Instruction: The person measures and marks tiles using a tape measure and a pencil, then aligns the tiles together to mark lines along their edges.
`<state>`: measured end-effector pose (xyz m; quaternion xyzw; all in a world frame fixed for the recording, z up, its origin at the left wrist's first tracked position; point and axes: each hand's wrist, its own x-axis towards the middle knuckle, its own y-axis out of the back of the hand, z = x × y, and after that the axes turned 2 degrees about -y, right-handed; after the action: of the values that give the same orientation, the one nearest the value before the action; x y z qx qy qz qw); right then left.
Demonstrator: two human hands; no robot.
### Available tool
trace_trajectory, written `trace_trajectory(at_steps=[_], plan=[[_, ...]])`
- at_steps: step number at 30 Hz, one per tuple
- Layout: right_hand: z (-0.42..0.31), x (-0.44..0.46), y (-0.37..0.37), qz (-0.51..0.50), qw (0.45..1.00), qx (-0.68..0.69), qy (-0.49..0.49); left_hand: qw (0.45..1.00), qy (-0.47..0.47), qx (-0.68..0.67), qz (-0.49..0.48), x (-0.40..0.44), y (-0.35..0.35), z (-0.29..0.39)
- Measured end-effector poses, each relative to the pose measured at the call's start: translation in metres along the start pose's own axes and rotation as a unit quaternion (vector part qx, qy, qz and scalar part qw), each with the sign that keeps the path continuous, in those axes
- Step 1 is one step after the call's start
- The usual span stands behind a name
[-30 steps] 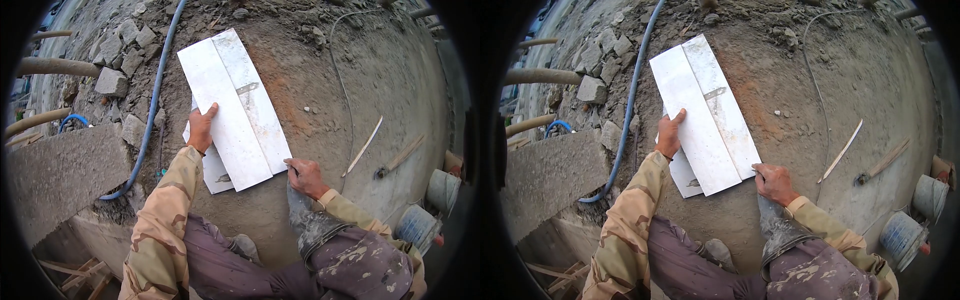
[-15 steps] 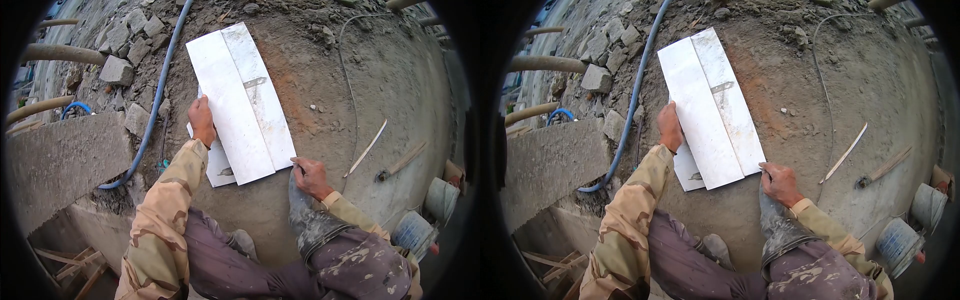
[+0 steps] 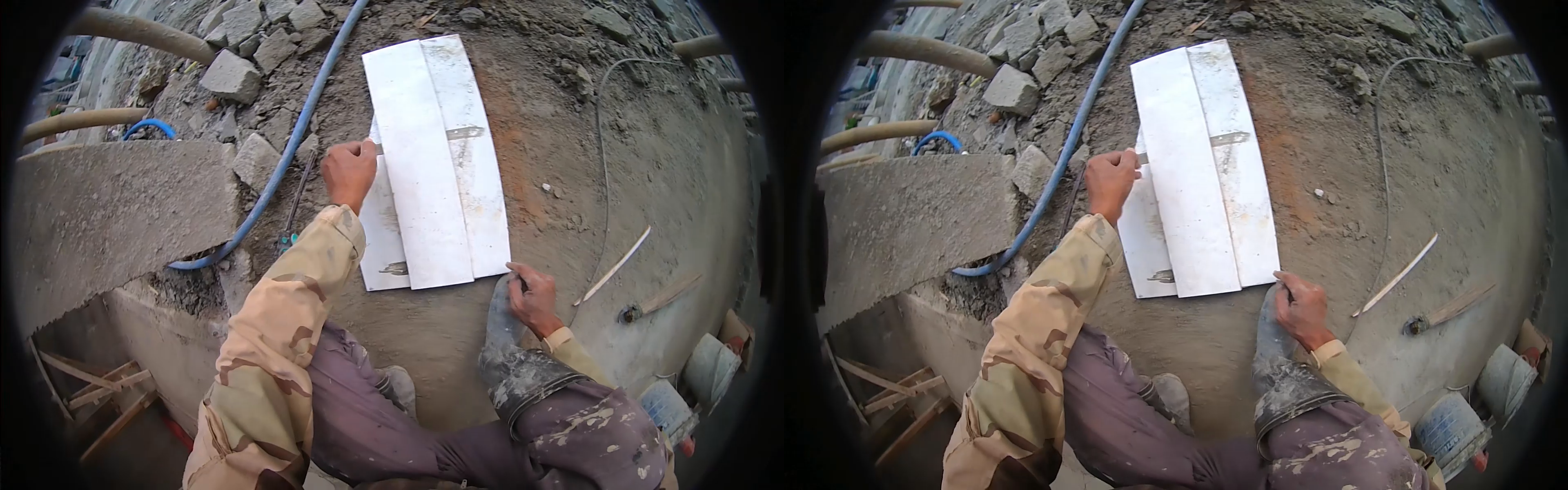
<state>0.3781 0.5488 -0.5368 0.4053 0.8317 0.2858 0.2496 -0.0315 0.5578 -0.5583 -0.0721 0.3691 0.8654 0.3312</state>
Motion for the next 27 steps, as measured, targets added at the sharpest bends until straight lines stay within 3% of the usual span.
trace_trajectory(at_steps=[2,3,5,7,9,12,19,22,23,24,26,27], plan=[[0.004,-0.005,0.003,-0.014,0.999,-0.011,-0.048,0.975,-0.135,0.177,0.001,-0.009,0.041,0.009],[0.008,-0.006,0.003,0.002,0.999,-0.015,-0.034,0.966,-0.179,0.189,-0.003,-0.002,0.057,-0.012],[0.012,-0.004,0.007,0.011,0.999,-0.018,-0.036,0.935,-0.138,0.325,-0.042,-0.017,0.100,-0.031],[0.015,-0.007,0.014,0.024,0.998,-0.033,-0.046,0.860,-0.214,0.462,-0.017,-0.037,0.134,-0.081],[0.016,-0.004,0.015,0.039,0.998,-0.037,-0.029,0.872,-0.107,0.472,-0.072,-0.071,0.152,-0.086],[0.014,0.000,0.013,0.037,0.998,-0.032,-0.025,0.871,-0.156,0.460,-0.074,-0.087,0.160,-0.158],[0.007,-0.009,0.010,0.042,0.999,-0.013,-0.031,0.907,-0.210,0.364,-0.040,-0.083,0.166,-0.186],[0.015,-0.022,0.015,0.049,0.997,-0.012,-0.055,0.913,-0.233,0.261,-0.210,-0.095,0.185,-0.110],[0.018,-0.027,0.016,0.049,0.997,-0.016,-0.057,0.888,-0.230,0.249,-0.311,-0.091,0.186,-0.083],[0.023,-0.031,0.017,0.052,0.997,-0.019,-0.060,0.889,-0.230,0.245,-0.313,-0.088,0.180,-0.061],[0.029,-0.034,0.020,0.056,0.996,-0.030,-0.059,0.798,-0.254,0.226,-0.497,-0.083,0.156,-0.029],[0.028,-0.036,0.019,0.062,0.996,-0.024,-0.059,0.777,-0.246,0.210,-0.541,-0.079,0.137,-0.023]])
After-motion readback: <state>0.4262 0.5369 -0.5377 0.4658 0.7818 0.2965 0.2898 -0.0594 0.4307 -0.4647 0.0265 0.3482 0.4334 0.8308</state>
